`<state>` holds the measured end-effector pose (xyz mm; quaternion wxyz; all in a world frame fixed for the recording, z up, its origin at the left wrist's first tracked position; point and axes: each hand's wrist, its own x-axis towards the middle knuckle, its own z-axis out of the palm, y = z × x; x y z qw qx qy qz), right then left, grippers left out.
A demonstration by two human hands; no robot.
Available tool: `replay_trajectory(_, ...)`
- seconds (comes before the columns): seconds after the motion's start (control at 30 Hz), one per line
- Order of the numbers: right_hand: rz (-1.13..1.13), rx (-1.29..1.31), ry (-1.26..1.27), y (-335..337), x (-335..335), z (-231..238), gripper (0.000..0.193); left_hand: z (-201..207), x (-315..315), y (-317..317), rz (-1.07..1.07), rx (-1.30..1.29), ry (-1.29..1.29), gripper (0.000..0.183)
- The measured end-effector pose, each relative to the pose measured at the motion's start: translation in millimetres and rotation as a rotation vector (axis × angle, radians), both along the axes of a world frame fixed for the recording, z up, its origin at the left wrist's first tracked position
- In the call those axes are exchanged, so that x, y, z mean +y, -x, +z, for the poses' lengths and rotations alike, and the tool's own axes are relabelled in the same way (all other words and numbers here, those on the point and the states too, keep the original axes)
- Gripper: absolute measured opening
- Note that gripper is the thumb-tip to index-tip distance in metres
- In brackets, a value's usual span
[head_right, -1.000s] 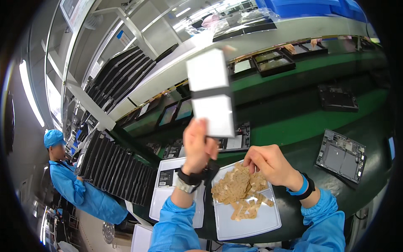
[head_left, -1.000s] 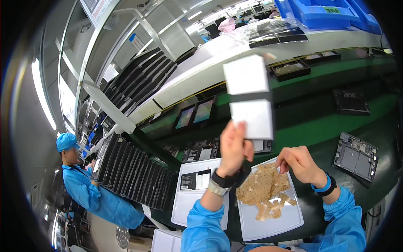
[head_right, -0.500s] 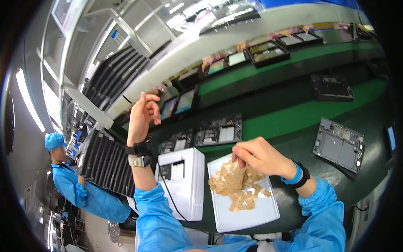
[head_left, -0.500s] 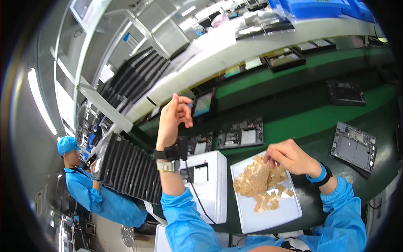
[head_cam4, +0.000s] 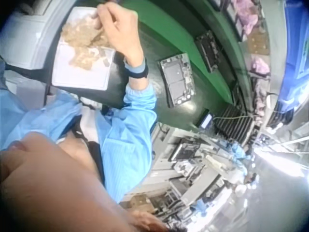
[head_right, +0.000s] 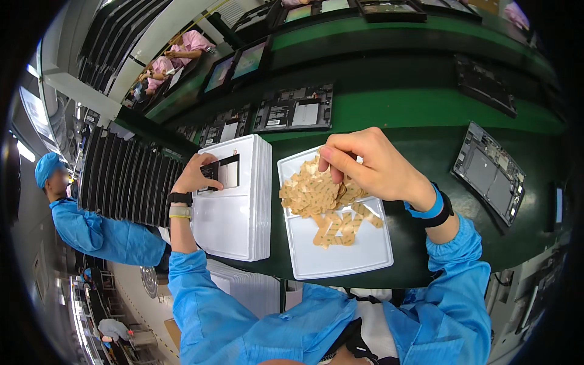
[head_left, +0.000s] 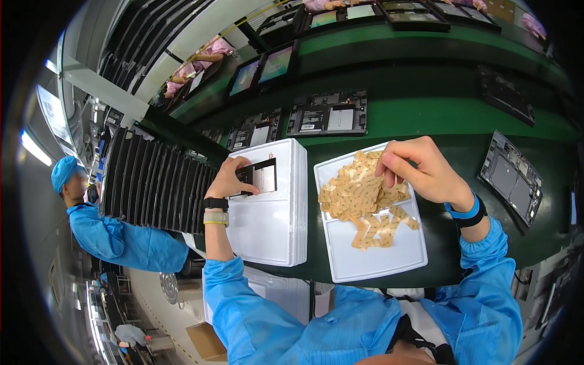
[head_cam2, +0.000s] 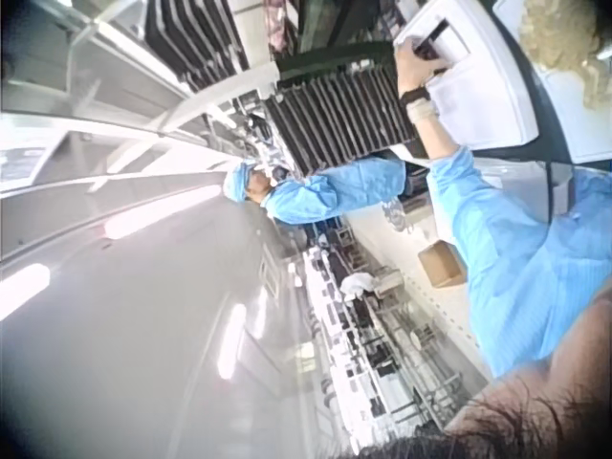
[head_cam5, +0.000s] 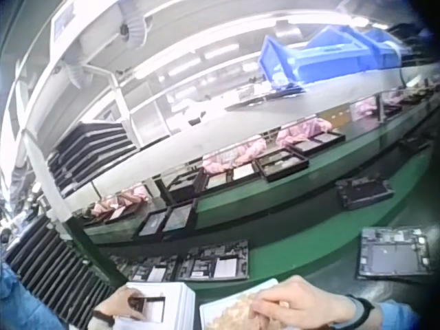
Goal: The person assembles electronic devices by applying adhesive strips to tablet batteries and installing the batteries into tablet chassis by hand.
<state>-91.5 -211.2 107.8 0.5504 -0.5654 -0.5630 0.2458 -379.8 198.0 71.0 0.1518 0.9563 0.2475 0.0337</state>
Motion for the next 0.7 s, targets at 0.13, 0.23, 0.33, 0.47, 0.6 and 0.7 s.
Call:
replay_trajectory(0.13, -0.015, -0.003, 0.001, 4, -6, 6, 0.028, 15, -5, -12, 0.048, 0.093, -0.053, 0.083)
replay_trajectory(0.23, -0.01, -0.003, -0.006, 6, -9, 6, 0.029, 8, -3, -18, 0.012, -0.212, -0.184, 0.062)
replay_trajectory(0.33, -0.044, 0.023, -0.011, 2, -9, 1, 0.028, 27, -32, -40, 0.103, -0.393, -0.043, 0.045)
replay_trajectory(0.47, -0.083, 0.119, -0.074, -5, -2, -13, 0.021, 56, -74, -81, -0.083, -0.675, 0.214, 0.045)
replay_trajectory(0.6, -0.128, 0.333, -0.27, -9, 1, -10, 0.025, 91, -156, -137, -0.317, -0.702, 0.5, 0.045)
replay_trajectory(0.7, -0.193, 0.447, -0.506, -12, -1, -3, 0.041, 92, -197, -180, -0.417, -0.773, 0.544, 0.049)
